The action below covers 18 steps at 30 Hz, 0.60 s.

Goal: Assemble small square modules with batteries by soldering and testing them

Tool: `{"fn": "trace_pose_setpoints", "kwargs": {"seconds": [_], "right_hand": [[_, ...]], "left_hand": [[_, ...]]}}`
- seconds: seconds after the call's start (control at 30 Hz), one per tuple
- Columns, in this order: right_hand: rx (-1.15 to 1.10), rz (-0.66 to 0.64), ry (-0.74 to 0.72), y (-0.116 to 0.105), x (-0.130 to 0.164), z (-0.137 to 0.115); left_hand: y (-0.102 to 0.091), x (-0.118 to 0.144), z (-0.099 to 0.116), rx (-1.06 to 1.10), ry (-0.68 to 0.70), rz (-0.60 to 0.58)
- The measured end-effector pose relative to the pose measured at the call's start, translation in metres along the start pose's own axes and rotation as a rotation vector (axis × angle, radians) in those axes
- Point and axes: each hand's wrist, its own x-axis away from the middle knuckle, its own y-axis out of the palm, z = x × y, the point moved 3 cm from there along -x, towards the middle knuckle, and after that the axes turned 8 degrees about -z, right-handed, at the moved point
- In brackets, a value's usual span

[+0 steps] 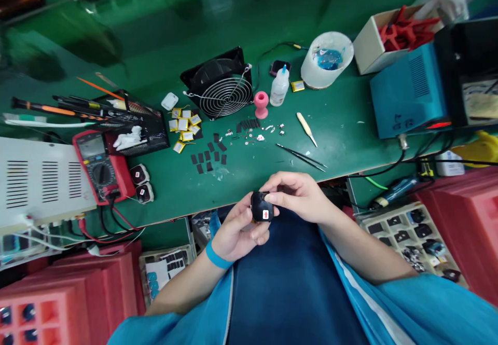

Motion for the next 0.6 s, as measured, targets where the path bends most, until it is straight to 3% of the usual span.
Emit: {"fn": "trace_pose_setpoints", "kwargs": {"seconds": [0.37,0.47,0.6], "right_hand": [[-0.004,0.023,0.009,-0.001,0.002,0.003],[0.075,0.031,-0.045,-0.003,0.002,0.002],[0.319,0.017,-0.209,-0.006,0.006,-0.009]], "left_hand": [[-0.003,0.001,-0.002,-0.021,-0.024,0.049],[-0.003,-0.001,0.000,-0.053,-0.014,0.038],[-0.005,-0.001,0.012,-0.385,0.147,0.142]]}}
